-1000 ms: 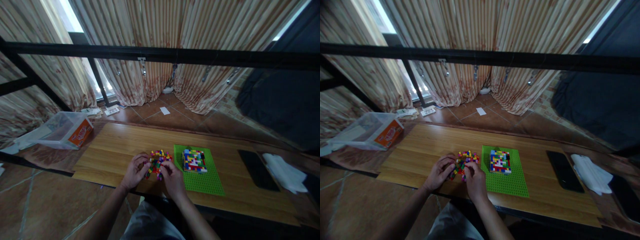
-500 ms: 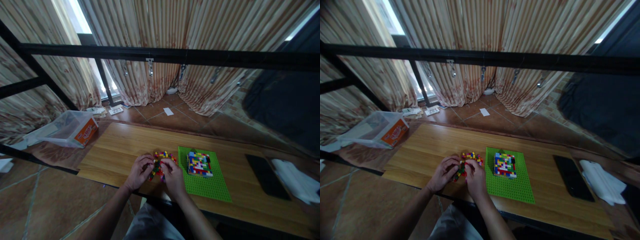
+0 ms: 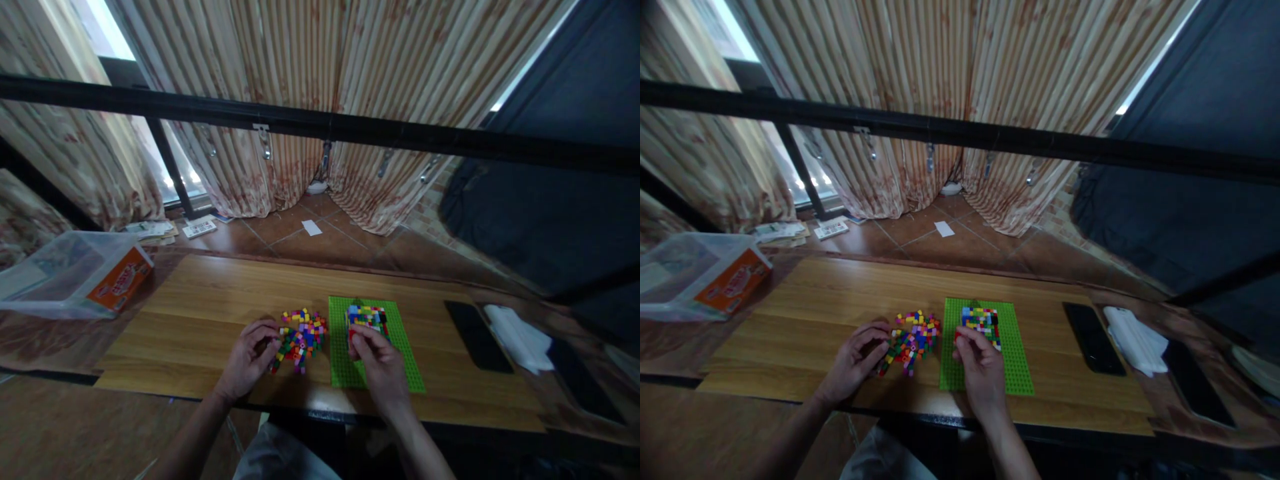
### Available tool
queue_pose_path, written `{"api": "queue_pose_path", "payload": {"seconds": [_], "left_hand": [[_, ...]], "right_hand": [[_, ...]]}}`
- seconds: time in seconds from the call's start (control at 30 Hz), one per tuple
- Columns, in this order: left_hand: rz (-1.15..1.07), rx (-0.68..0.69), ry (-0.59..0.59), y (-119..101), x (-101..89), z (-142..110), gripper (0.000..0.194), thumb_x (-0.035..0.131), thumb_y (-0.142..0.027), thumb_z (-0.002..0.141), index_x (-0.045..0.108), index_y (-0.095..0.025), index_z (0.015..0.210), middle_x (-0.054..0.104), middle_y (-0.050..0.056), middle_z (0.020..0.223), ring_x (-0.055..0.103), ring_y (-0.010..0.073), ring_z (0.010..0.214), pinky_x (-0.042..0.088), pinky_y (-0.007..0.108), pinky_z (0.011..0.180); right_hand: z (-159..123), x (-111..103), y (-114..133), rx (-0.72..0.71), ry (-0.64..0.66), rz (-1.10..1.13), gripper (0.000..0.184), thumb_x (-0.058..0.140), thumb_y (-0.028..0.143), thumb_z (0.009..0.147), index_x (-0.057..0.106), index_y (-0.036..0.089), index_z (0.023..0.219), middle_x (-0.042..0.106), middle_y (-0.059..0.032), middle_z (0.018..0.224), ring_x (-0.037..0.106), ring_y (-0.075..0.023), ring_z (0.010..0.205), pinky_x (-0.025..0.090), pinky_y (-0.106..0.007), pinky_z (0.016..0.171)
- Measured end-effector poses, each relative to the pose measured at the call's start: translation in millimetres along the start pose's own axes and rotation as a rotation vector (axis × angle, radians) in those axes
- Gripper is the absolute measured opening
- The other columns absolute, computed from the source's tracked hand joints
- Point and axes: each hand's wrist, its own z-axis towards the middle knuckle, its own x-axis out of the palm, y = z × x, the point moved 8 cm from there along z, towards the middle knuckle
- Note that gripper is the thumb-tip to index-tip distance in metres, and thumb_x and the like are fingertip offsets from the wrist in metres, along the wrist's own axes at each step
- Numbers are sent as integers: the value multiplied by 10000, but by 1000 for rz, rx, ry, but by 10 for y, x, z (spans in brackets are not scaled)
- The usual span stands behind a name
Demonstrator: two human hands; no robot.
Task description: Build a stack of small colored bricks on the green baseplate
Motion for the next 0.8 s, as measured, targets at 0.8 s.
{"api": "queue_pose_path", "payload": {"seconds": [0.8], "left_hand": [[47,20,-3,-30,-16,34,127,619,-316,861,699,-219,876,704,83,1030,658,229,1002,540,380,909]], "right_hand": [[398,-255,183,-360,-242,-929,270,455,288,888,702,192,940,693,-98,915,605,-225,872,447,-358,803]]}}
